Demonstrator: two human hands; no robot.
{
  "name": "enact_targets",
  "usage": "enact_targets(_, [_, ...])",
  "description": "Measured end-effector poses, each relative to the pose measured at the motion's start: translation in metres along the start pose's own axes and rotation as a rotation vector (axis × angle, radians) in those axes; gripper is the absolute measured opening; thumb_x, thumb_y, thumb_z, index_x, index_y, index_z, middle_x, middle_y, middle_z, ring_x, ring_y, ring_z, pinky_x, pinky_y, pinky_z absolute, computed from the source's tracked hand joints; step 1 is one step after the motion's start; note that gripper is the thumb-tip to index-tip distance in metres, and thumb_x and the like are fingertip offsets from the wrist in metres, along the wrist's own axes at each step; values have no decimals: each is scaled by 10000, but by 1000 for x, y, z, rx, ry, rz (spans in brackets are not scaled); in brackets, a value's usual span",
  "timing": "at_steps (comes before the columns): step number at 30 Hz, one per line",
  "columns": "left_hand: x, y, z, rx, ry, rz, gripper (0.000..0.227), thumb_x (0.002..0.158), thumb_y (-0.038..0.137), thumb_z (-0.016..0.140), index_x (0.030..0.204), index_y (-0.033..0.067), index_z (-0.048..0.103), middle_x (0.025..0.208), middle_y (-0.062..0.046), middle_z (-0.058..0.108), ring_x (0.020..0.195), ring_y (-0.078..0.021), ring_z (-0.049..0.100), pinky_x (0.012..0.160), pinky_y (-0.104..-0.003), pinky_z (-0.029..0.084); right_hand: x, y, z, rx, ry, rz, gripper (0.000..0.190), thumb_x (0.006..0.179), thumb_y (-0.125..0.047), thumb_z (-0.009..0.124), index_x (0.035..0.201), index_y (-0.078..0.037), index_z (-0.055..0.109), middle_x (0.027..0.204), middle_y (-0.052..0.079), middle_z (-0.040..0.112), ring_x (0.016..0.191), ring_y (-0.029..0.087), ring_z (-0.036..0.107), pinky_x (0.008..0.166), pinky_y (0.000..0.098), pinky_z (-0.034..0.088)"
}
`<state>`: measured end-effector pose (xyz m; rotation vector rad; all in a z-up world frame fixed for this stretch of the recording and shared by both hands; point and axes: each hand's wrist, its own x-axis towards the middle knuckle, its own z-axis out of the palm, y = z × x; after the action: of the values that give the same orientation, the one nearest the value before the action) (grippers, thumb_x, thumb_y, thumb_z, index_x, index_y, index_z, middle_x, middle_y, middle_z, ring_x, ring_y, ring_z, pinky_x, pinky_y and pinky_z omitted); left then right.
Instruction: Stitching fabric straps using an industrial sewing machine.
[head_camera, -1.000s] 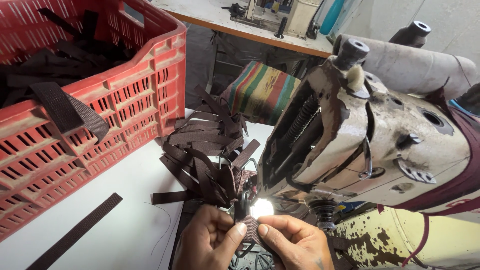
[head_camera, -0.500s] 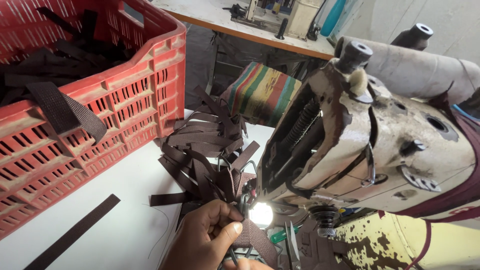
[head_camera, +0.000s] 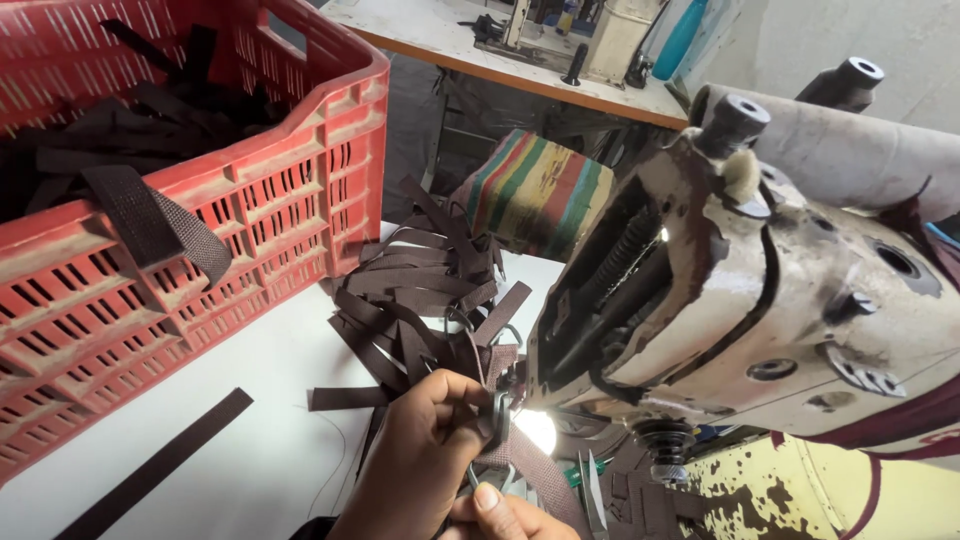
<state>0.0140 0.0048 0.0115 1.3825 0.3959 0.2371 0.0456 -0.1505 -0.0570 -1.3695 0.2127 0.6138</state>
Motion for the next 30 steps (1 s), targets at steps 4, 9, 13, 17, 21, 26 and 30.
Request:
enact_targets(4, [3,8,4,-33,35,-20,211,845,6,670,1043,-16,742,762,-121,755,589,-115,554,541,-232,429,4,-5,4,-69,-16,-1,358,941,-19,650,921,298,816,645,396,772,567,396,731,583,384,570])
enact_targets(9, [6,13,5,-12,53,8,152,872,44,701,1007,-14,740,716,-88,707,552,-106,524,502,-233,412,10,-5,9,14,6,-104,350,949,-10,646,869,284,817,561,383,725,387,286,549,397,289,360])
enact_targets(13, [7,21,6,7,55,-24,138,896,23,670,1016,-1,734,746,-90,713,563,-105,542,514,-229,441,17,-7,6,92,-62,-89,402,973,-44,603,923,314,780,600,395,703,413,339,577,406,343,439])
enact_targets(17, [13,13,5,51,18,47,142,875,75,676,999,22,720,769,-65,704,622,-112,563,569,-238,456,20,-6,5,73,-80,-81,393,972,-50,610,920,301,778,615,397,719,414,322,580,403,325,437])
enact_targets(21, [11,22,-3,268,-65,98,352,864,171,553,1168,135,728,857,-14,748,702,-109,612,661,-262,509,21,-4,5,50,-98,-116,392,967,-52,611,922,296,787,609,393,733,392,307,576,386,319,435])
enact_targets(26, [16,23,-6,-51,-245,-68,429,923,62,464,1231,1,756,817,-44,698,652,-95,512,592,-233,391,9,-13,14,-36,-16,-128,377,946,-73,666,858,262,816,536,358,716,349,264,515,378,299,374])
enact_targets(30, [0,7,0,134,21,203,520,783,182,524,1222,48,767,1003,-47,899,842,-125,789,760,-234,575,16,5,-4,-197,146,-698,238,819,-83,799,631,51,744,371,128,643,279,169,548,315,257,413])
